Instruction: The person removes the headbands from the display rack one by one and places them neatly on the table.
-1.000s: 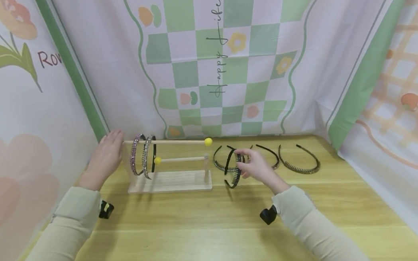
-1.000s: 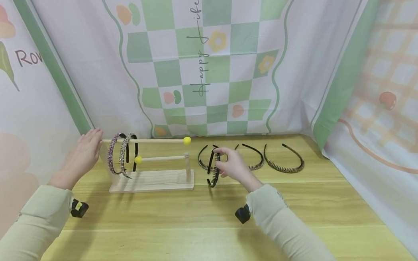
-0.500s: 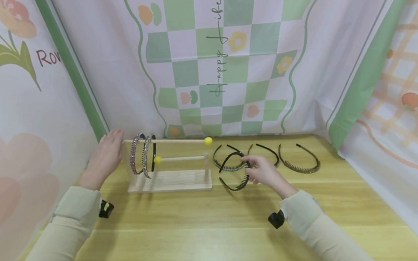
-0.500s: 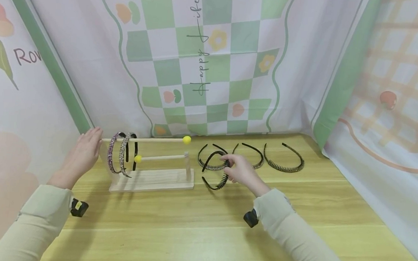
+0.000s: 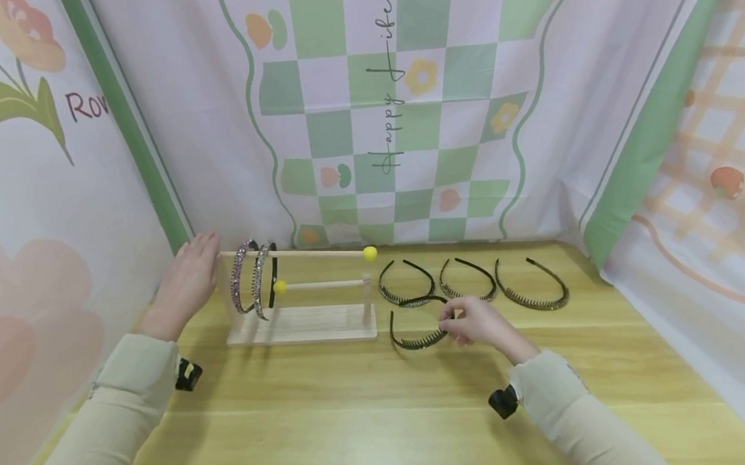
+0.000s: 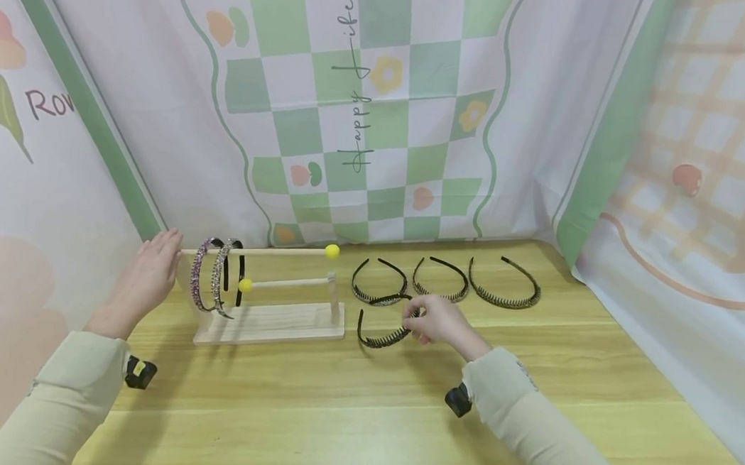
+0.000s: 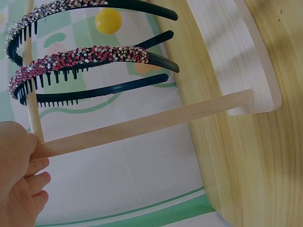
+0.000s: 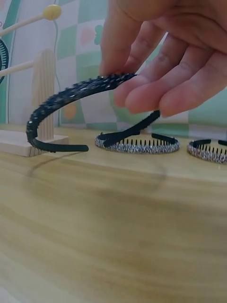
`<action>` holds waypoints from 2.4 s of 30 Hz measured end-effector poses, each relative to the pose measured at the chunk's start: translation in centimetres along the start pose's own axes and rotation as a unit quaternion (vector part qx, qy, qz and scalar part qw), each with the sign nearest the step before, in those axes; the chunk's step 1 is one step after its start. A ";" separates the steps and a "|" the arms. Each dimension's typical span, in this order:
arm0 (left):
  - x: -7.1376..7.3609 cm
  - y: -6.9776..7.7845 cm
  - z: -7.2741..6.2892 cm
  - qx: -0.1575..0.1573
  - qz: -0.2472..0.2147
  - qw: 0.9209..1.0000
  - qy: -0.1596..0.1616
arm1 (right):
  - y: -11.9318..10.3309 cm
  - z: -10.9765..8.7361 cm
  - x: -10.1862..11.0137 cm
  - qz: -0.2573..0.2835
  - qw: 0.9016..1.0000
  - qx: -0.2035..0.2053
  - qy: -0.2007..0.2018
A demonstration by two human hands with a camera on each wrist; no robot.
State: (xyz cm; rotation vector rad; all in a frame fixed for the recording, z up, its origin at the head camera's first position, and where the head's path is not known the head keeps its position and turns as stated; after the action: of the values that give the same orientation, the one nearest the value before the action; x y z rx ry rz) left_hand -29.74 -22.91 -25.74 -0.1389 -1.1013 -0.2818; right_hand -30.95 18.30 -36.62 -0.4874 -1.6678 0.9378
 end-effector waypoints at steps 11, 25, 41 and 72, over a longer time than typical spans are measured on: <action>0.0 0.0 0.0 -0.002 -0.001 1.000 0.005 | 2.4 -0.5 -2.6 0.067 0.993 -0.021 -0.099; 0.1 0.1 -0.2 0.000 -0.004 1.000 -0.001 | 4.6 -0.9 -5.1 0.094 0.987 -0.065 -0.110; 0.1 0.0 -0.2 0.004 -0.007 1.000 -0.009 | 4.0 -1.5 -5.8 0.094 0.988 -0.062 -0.105; 0.1 0.1 -0.1 0.001 0.003 1.000 0.004 | -2.9 2.0 -0.7 0.087 0.992 0.014 -0.086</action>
State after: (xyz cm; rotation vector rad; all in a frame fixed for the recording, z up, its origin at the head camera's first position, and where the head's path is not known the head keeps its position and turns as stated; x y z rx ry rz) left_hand -29.57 -22.87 -25.65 -0.1388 -1.0925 -0.2756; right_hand -32.19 15.35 -34.91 -0.5519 -1.7848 1.1571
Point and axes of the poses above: each hand's wrist, its own z-axis towards the middle knuckle, its own x-axis out of the back of the hand, y = z × x, the point moved 8 cm from there along z, towards the middle knuckle, and after that the axes turned 4 degrees about z, right-handed, at the moved point
